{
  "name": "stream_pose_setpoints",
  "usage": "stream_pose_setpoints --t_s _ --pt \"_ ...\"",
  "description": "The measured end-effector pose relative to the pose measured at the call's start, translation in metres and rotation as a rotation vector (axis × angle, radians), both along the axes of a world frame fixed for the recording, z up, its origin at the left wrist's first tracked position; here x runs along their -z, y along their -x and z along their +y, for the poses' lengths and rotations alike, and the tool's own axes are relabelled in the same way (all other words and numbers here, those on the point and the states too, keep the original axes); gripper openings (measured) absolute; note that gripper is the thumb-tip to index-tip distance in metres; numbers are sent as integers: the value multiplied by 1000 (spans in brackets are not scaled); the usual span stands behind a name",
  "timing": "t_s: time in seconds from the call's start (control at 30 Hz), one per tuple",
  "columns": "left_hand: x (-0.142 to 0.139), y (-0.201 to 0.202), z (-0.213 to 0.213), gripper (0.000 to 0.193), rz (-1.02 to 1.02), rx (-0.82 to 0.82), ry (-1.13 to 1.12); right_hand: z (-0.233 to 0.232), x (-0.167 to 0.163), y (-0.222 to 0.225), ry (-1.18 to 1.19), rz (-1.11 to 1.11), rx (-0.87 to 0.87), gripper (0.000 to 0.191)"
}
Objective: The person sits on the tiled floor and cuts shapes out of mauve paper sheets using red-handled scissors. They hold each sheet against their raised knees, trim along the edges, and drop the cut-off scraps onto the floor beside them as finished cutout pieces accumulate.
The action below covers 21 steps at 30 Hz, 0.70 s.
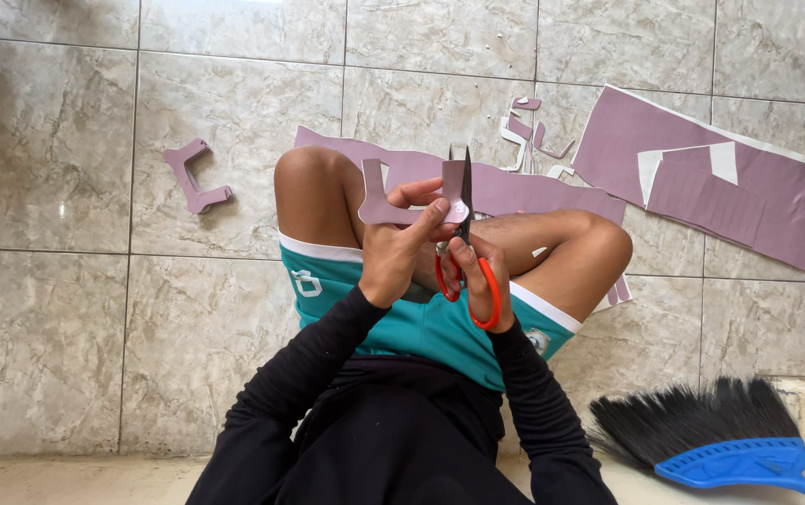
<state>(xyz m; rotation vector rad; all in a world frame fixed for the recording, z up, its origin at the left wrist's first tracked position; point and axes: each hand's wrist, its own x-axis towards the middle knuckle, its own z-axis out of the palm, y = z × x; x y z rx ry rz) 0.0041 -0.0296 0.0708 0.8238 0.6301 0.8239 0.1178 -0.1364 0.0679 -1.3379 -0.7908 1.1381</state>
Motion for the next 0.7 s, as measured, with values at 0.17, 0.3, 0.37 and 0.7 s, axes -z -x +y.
stream_pose_setpoints --t_s 0.17,0.3,0.37,0.7 --pt "-5 -3 1 36 -4 -1 37 6 -6 7 -38 63 46 52" --pt "-8 -3 4 36 -8 2 -11 8 -5 11 10 26 120 44" --pt "-10 -3 5 35 4 20 -26 7 -2 12 38 14 157 46" --pt "31 52 20 38 364 -32 -195 10 49 22 58 135 131 47"
